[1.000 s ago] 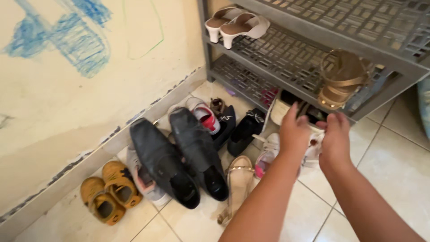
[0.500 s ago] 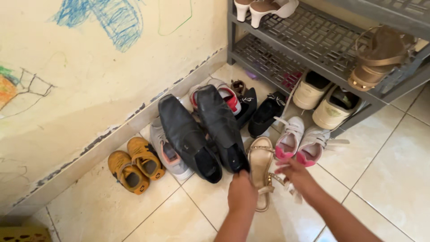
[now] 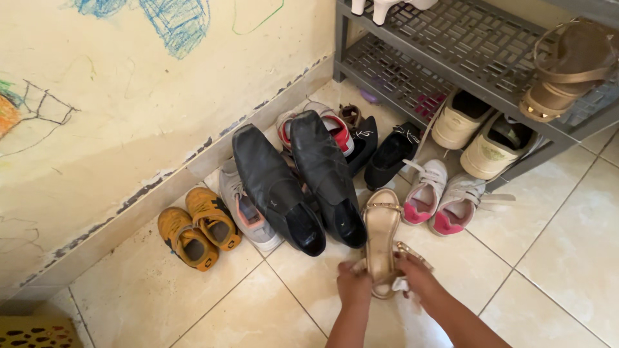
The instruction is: The person removes several pairs of shoes from a metal shoe rack and places them on the floor. They then wipe the shoes with a white cloth, handling each pair individually before returning some to the rack.
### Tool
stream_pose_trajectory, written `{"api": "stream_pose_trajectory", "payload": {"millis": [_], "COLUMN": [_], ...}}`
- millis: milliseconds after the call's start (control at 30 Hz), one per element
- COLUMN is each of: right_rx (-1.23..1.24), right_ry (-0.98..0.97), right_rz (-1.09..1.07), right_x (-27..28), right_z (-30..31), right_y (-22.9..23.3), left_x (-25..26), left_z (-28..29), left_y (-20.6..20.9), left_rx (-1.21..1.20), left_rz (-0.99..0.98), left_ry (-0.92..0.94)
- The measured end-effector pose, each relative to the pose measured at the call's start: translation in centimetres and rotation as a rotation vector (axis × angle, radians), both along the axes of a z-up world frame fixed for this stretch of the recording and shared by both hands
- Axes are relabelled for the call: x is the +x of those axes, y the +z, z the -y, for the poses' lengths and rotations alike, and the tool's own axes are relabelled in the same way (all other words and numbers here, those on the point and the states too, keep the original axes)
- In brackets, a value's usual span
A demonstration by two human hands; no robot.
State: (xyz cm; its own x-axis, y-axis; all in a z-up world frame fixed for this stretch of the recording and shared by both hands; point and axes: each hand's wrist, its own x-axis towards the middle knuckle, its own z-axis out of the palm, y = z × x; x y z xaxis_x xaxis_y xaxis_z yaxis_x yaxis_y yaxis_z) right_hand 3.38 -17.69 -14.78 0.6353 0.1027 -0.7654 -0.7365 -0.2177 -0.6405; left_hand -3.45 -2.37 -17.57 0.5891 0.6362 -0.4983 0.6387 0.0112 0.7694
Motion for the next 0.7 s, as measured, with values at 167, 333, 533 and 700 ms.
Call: {"api": "stream_pose_trajectory", "payload": {"millis": [167, 333, 533, 700], "right_rx": [-0.033, -0.075, -0.178, -0.121], "right_ry": [-0.008, 0.081, -0.345, -0.023], "right_rz": [0.011, 0.074, 0.581, 0.735], "right_x": [0.3, 0.0, 2.6, 4.6], "right_z": [1.1, 2.5, 7.3, 3.2], "right_y": [0.9, 1.1, 0.7, 3.0], "left_x": [-1.6, -1.4, -1.9, -2.4], "left_z": [0.3, 1.0, 2.0, 2.3], "left_y": [-1.0, 1.9, 4.0, 4.9], "left_rx": [-0.570, -0.477, -0.241, -0.489], "left_rz": [-0.010, 0.004, -0.136, 0.125], "left_ry": [0.271, 0.098, -0.021, -0.041]}}
